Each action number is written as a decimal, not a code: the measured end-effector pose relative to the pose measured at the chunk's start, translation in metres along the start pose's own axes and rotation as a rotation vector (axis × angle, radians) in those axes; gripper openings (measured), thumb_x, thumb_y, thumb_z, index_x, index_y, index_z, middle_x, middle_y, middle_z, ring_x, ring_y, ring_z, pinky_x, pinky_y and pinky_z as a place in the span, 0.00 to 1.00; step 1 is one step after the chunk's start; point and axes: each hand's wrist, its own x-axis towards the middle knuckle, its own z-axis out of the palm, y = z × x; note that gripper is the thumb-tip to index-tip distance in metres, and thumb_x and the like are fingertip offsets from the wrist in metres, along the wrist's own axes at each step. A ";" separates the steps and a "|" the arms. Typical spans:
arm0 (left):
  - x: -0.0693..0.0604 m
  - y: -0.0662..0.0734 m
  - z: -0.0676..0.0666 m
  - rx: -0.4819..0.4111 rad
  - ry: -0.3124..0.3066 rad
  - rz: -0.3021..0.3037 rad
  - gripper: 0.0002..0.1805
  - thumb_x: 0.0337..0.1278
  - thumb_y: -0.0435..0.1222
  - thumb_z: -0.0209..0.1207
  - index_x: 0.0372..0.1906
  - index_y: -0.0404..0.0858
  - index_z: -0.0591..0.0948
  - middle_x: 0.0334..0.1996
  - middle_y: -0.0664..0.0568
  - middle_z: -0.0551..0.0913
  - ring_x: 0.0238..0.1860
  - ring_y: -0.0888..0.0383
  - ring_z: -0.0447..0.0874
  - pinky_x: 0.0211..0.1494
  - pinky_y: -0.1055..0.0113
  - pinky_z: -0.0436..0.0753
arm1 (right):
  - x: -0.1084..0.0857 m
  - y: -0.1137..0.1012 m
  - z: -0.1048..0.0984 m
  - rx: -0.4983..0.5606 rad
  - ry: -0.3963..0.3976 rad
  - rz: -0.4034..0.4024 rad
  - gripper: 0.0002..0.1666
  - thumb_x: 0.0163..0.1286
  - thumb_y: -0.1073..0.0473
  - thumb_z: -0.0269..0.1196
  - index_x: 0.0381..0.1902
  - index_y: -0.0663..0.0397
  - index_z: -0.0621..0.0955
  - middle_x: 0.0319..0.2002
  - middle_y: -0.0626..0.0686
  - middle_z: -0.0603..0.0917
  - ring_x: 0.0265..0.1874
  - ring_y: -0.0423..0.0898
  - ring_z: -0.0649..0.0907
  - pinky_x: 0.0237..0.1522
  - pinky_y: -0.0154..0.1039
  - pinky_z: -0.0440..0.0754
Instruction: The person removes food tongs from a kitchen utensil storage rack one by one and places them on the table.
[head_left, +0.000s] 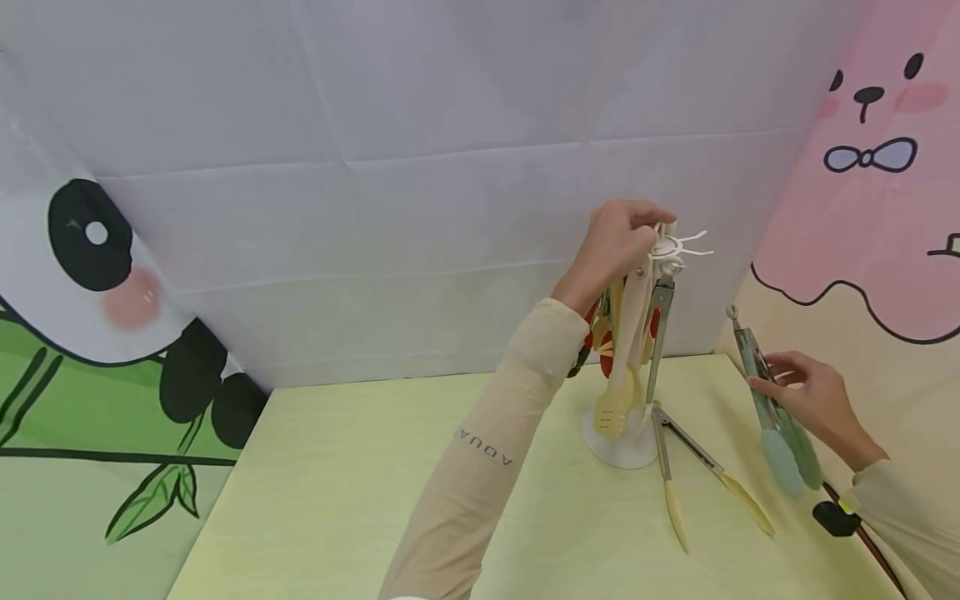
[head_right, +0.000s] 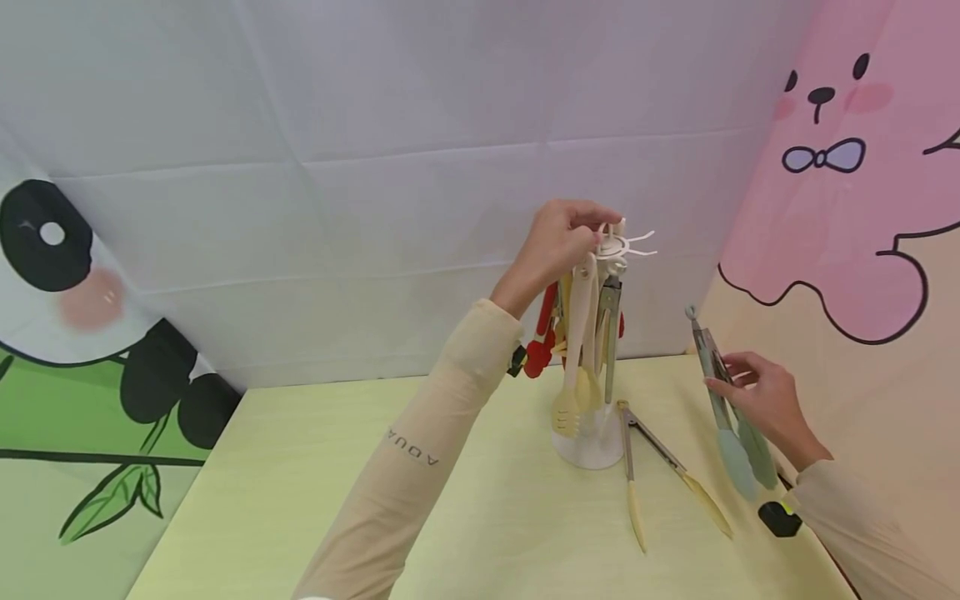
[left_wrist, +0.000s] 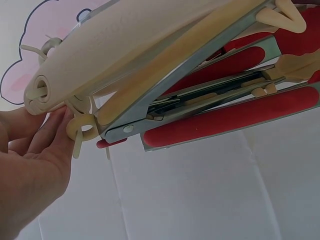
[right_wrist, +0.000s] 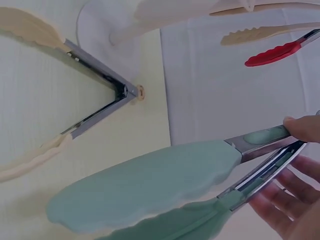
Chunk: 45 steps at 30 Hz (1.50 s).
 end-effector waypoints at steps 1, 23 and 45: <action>0.000 0.000 0.000 0.002 0.003 0.000 0.25 0.52 0.23 0.45 0.46 0.45 0.85 0.44 0.61 0.82 0.42 0.67 0.74 0.26 0.73 0.68 | 0.000 0.001 0.001 -0.001 0.002 -0.003 0.23 0.61 0.57 0.67 0.48 0.68 0.77 0.39 0.66 0.80 0.29 0.23 0.71 0.25 0.26 0.71; -0.004 -0.002 0.003 -0.033 -0.018 -0.024 0.26 0.52 0.22 0.45 0.48 0.47 0.84 0.46 0.62 0.81 0.41 0.64 0.73 0.17 0.69 0.56 | -0.016 0.039 0.027 -0.114 -0.097 0.018 0.25 0.60 0.54 0.68 0.45 0.71 0.77 0.34 0.64 0.81 0.28 0.45 0.78 0.23 0.38 0.74; -0.002 0.000 -0.001 -0.006 -0.015 -0.013 0.26 0.52 0.22 0.45 0.47 0.45 0.85 0.44 0.62 0.83 0.41 0.67 0.73 0.18 0.71 0.57 | -0.020 0.051 0.037 -0.177 -0.289 0.098 0.30 0.61 0.50 0.66 0.45 0.74 0.76 0.35 0.68 0.80 0.30 0.60 0.80 0.26 0.50 0.76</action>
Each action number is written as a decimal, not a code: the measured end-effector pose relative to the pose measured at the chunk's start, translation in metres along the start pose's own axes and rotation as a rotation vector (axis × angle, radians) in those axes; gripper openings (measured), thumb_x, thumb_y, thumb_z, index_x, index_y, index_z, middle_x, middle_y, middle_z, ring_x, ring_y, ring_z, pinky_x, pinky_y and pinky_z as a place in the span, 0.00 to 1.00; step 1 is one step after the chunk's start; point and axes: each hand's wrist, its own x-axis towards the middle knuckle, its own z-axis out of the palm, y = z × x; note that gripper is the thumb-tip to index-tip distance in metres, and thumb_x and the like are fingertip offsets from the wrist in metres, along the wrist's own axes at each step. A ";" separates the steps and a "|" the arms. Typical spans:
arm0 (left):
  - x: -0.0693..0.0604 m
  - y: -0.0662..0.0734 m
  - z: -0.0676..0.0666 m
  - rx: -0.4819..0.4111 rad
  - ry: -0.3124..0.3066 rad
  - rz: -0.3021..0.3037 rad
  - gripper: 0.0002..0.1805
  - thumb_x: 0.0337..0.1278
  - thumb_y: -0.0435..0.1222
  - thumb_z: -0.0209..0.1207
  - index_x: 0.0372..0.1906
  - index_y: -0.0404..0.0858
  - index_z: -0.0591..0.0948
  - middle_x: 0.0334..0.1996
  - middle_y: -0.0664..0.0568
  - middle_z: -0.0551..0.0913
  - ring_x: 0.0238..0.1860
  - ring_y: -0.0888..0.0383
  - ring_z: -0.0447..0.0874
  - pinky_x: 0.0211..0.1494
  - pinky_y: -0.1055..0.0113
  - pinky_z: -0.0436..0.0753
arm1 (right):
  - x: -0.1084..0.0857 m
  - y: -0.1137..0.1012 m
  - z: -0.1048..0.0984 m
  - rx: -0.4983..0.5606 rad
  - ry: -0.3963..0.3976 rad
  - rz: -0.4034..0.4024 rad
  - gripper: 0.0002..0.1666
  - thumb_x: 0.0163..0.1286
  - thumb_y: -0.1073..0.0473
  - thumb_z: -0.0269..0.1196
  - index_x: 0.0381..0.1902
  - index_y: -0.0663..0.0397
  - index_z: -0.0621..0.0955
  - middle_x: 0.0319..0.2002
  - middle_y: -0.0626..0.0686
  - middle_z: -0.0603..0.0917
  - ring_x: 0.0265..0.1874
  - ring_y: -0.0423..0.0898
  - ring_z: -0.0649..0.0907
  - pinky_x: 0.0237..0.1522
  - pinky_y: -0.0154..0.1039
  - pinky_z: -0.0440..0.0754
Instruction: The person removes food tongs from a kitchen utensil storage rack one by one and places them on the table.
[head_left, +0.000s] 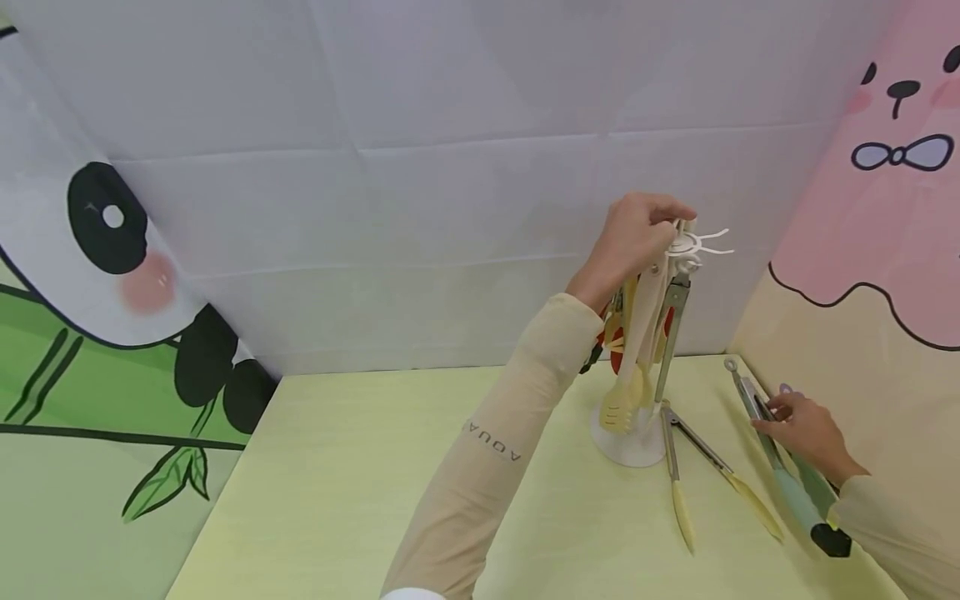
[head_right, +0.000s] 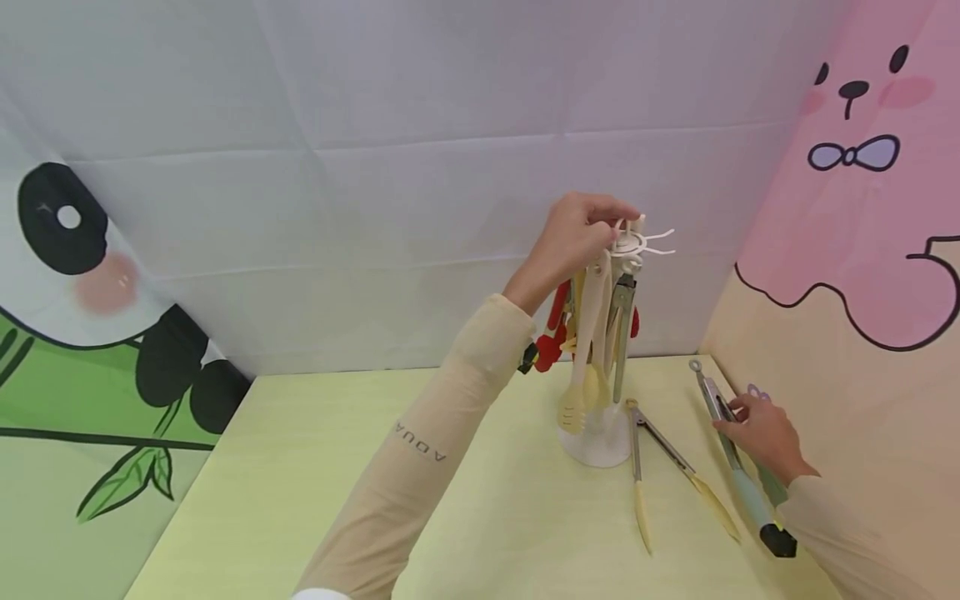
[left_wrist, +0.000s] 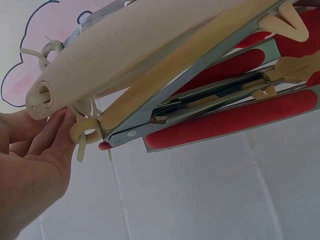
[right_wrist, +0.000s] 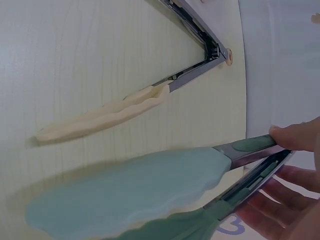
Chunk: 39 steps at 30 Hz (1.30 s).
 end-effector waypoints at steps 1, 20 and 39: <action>0.000 0.000 0.000 0.001 0.001 -0.002 0.25 0.53 0.22 0.45 0.47 0.45 0.85 0.44 0.62 0.83 0.41 0.67 0.73 0.18 0.71 0.57 | 0.000 0.000 0.000 -0.005 -0.005 -0.004 0.30 0.61 0.50 0.66 0.45 0.74 0.76 0.35 0.68 0.80 0.30 0.60 0.80 0.26 0.50 0.76; 0.000 0.000 0.005 -0.034 0.022 -0.044 0.24 0.55 0.23 0.47 0.47 0.47 0.85 0.45 0.63 0.82 0.41 0.68 0.75 0.16 0.71 0.60 | 0.004 0.012 0.011 -0.043 -0.060 0.005 0.28 0.58 0.54 0.67 0.39 0.79 0.76 0.29 0.66 0.81 0.25 0.57 0.80 0.23 0.48 0.77; 0.000 0.001 0.005 -0.006 0.041 -0.032 0.23 0.56 0.23 0.48 0.47 0.46 0.85 0.44 0.63 0.83 0.44 0.72 0.76 0.16 0.71 0.58 | 0.006 0.021 0.028 -0.057 -0.111 0.017 0.25 0.58 0.55 0.67 0.37 0.77 0.77 0.29 0.67 0.80 0.23 0.54 0.80 0.21 0.47 0.76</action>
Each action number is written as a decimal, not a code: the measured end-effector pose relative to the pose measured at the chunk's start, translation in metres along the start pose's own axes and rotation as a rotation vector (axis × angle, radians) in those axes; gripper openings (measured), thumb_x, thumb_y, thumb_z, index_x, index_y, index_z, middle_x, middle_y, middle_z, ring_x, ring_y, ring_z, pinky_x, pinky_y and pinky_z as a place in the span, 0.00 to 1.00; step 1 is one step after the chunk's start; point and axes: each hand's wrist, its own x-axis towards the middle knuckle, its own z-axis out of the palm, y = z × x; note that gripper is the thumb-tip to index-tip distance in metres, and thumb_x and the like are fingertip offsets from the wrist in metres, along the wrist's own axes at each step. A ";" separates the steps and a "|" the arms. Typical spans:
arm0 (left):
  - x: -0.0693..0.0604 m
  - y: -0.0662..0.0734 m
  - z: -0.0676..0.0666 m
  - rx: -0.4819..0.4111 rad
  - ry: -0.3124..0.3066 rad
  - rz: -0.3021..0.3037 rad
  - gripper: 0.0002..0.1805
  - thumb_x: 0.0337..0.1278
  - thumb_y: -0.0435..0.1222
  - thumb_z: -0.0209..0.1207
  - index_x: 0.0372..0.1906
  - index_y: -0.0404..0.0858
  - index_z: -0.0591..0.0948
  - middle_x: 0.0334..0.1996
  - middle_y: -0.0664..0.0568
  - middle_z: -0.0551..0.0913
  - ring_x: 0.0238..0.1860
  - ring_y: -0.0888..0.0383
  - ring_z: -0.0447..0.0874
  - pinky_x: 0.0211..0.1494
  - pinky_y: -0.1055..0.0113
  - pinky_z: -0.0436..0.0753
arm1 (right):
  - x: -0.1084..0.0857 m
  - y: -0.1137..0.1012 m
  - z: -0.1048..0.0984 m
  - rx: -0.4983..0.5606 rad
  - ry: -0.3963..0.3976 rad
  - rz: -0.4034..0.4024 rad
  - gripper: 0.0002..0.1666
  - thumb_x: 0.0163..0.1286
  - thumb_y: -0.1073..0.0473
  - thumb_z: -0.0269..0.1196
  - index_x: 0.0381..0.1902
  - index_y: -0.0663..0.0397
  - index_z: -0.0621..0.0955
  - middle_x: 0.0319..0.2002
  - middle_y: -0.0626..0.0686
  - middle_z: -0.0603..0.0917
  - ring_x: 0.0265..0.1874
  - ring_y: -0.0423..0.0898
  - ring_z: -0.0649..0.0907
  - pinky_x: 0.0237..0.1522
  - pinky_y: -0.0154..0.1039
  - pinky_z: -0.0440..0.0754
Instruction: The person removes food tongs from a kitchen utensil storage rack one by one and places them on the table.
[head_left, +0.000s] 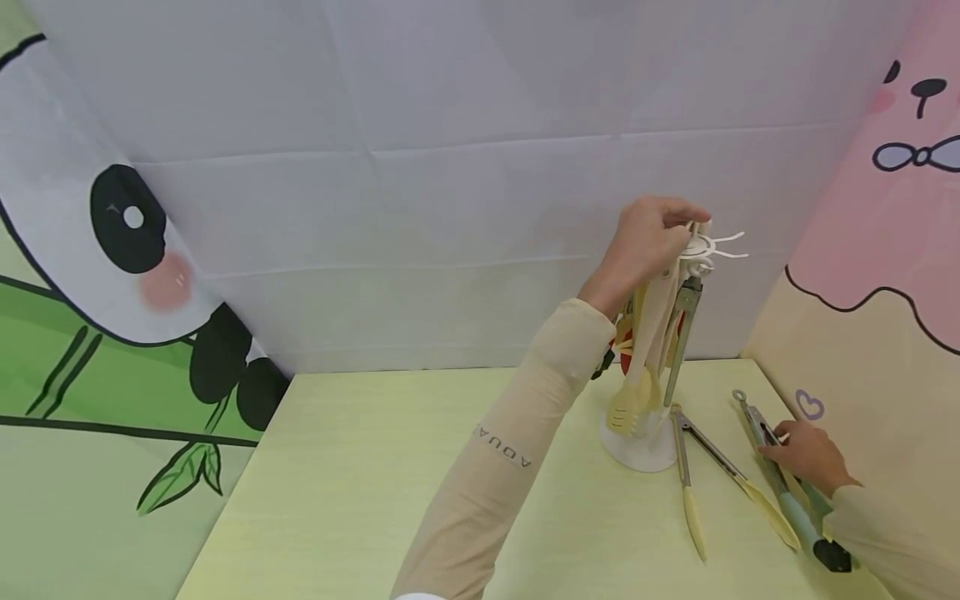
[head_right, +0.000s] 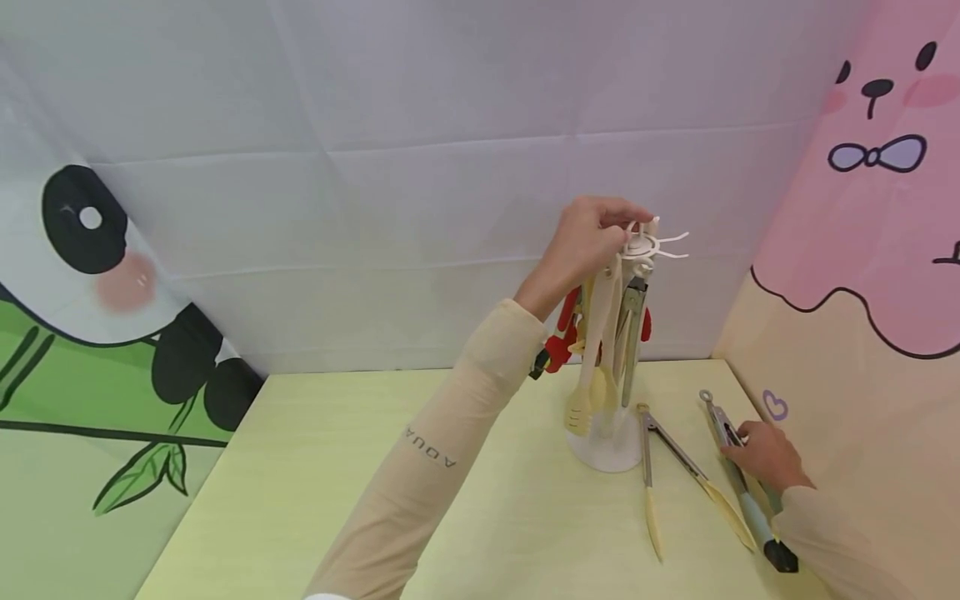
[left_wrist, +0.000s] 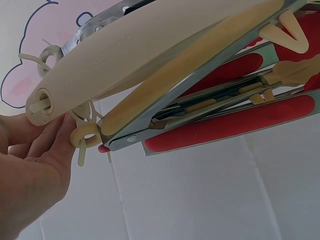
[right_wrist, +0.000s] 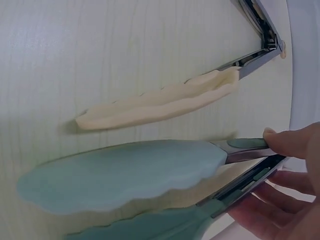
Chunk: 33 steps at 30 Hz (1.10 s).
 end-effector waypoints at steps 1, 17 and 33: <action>0.000 0.000 0.000 0.001 0.001 0.000 0.22 0.56 0.23 0.48 0.47 0.46 0.85 0.44 0.63 0.83 0.45 0.72 0.76 0.17 0.71 0.58 | 0.000 0.000 0.001 -0.005 -0.002 0.002 0.25 0.58 0.55 0.67 0.37 0.77 0.77 0.29 0.67 0.80 0.23 0.54 0.80 0.21 0.47 0.76; -0.001 0.001 -0.001 -0.017 0.003 -0.009 0.21 0.58 0.25 0.49 0.46 0.48 0.85 0.44 0.64 0.82 0.45 0.73 0.77 0.18 0.72 0.61 | 0.001 0.003 0.009 -0.017 -0.047 -0.003 0.24 0.61 0.57 0.65 0.38 0.78 0.75 0.24 0.56 0.80 0.20 0.47 0.75 0.20 0.43 0.71; -0.002 -0.003 -0.002 -0.025 -0.036 0.019 0.24 0.58 0.25 0.48 0.51 0.49 0.83 0.48 0.65 0.81 0.45 0.73 0.75 0.19 0.72 0.63 | 0.006 0.008 0.015 -0.089 -0.040 -0.056 0.23 0.58 0.56 0.67 0.35 0.76 0.76 0.26 0.60 0.81 0.22 0.48 0.78 0.25 0.47 0.75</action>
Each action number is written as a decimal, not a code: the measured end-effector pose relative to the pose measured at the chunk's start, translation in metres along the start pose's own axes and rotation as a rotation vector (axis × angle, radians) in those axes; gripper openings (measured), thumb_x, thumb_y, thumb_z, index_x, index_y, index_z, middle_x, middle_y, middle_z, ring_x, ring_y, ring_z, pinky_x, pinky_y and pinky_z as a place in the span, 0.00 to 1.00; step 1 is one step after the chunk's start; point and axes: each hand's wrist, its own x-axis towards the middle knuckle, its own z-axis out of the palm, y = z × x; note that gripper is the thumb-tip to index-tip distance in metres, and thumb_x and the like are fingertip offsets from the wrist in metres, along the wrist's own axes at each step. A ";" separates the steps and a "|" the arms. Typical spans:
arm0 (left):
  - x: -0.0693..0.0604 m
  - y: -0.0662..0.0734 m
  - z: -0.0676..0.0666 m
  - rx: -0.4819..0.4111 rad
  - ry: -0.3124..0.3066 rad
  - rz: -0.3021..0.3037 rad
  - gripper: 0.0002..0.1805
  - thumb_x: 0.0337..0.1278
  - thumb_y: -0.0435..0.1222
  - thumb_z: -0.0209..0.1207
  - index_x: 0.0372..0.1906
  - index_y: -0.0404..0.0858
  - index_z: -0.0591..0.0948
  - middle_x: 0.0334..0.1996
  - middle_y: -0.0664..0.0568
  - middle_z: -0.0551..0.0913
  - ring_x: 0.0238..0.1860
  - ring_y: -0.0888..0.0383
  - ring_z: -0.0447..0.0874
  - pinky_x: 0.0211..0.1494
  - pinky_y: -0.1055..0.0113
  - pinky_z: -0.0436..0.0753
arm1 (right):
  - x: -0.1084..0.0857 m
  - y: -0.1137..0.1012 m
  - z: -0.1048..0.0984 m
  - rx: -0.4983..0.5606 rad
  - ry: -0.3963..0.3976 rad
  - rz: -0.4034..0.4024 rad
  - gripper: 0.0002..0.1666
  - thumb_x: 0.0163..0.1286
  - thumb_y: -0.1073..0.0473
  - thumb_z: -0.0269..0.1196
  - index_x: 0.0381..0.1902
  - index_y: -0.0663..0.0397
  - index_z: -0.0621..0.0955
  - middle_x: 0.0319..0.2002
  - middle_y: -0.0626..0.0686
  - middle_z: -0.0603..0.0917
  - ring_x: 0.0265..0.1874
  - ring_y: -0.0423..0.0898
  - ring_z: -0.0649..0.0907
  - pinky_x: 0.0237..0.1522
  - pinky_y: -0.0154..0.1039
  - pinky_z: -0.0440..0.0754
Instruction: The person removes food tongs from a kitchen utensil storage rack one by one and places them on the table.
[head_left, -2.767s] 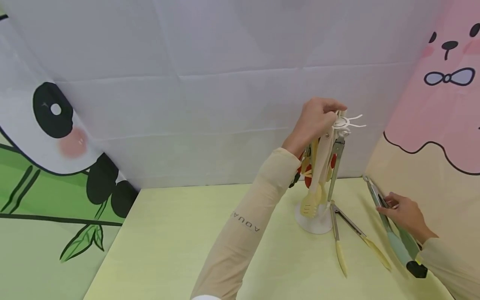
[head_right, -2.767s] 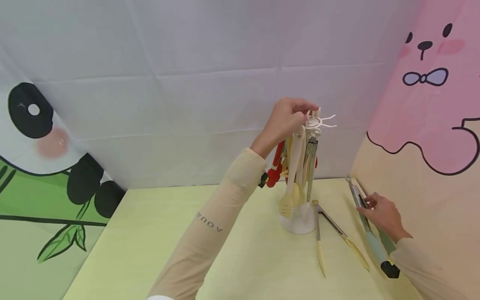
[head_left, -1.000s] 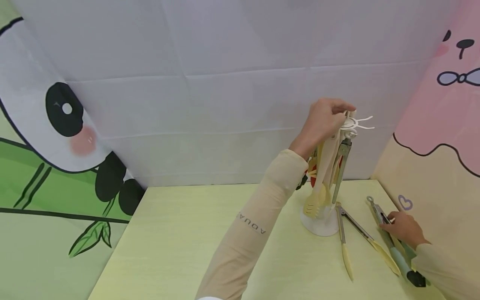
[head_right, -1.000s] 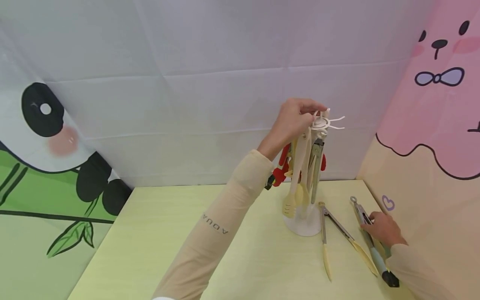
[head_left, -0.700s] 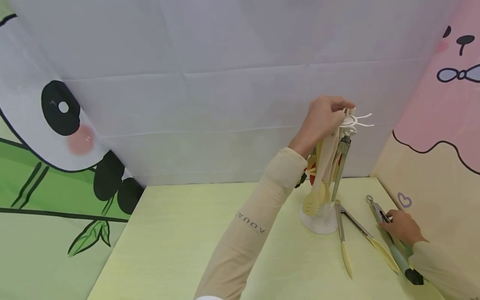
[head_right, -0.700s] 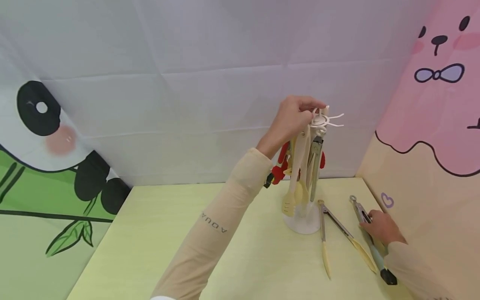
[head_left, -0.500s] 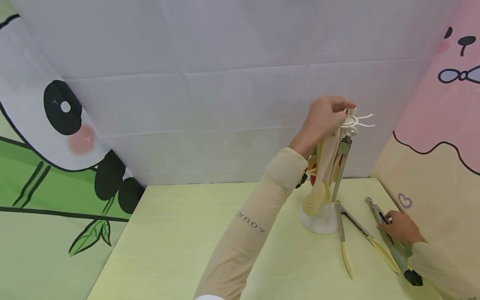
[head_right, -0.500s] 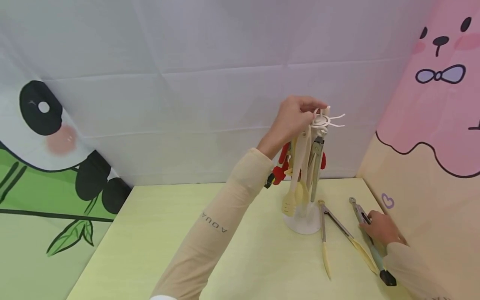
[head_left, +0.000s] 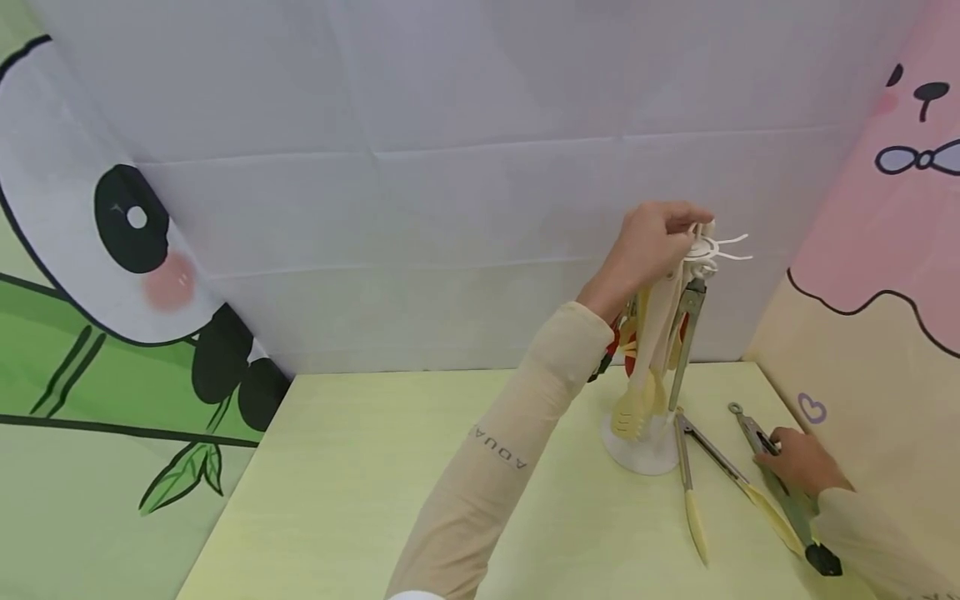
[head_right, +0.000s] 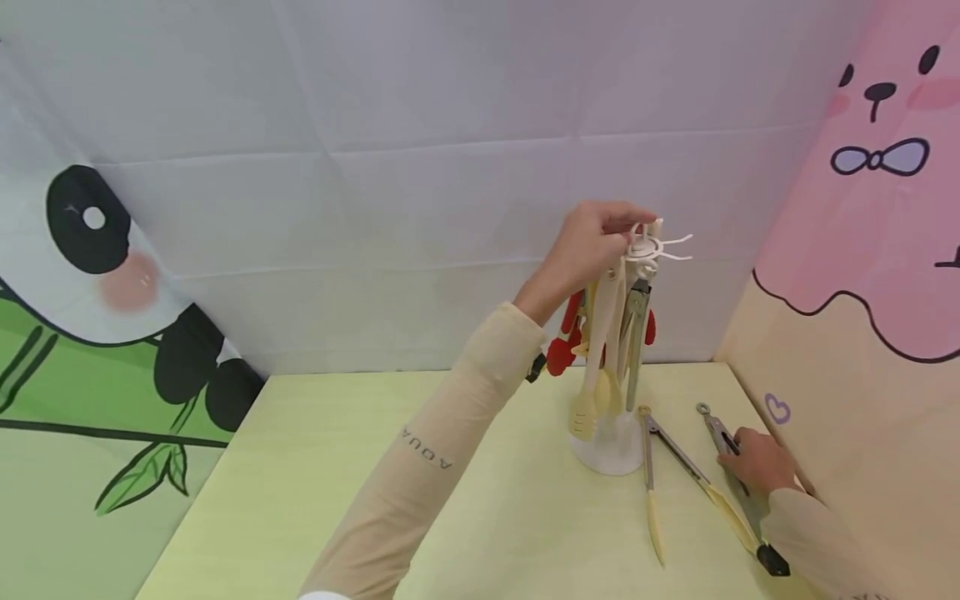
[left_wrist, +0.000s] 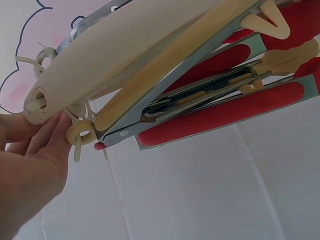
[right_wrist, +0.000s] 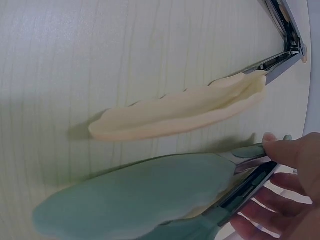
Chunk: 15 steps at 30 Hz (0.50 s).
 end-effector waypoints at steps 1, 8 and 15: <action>0.000 0.000 0.000 0.005 -0.004 0.011 0.24 0.58 0.24 0.47 0.52 0.49 0.83 0.48 0.65 0.81 0.45 0.72 0.75 0.19 0.72 0.63 | -0.001 0.000 0.000 0.001 0.001 0.001 0.23 0.58 0.56 0.67 0.35 0.76 0.75 0.26 0.60 0.81 0.22 0.49 0.78 0.25 0.48 0.75; -0.001 -0.001 -0.001 0.049 -0.026 0.056 0.25 0.58 0.24 0.46 0.55 0.47 0.81 0.49 0.64 0.81 0.43 0.71 0.74 0.23 0.74 0.66 | -0.003 -0.001 -0.002 0.016 -0.024 0.021 0.26 0.59 0.56 0.66 0.39 0.79 0.74 0.34 0.72 0.80 0.27 0.58 0.81 0.29 0.54 0.77; 0.000 -0.001 -0.002 0.057 -0.012 0.075 0.23 0.58 0.25 0.49 0.54 0.45 0.82 0.46 0.62 0.82 0.42 0.70 0.77 0.30 0.76 0.71 | -0.007 -0.003 -0.006 0.045 -0.049 0.049 0.28 0.61 0.55 0.65 0.41 0.80 0.74 0.37 0.73 0.79 0.28 0.59 0.81 0.27 0.53 0.78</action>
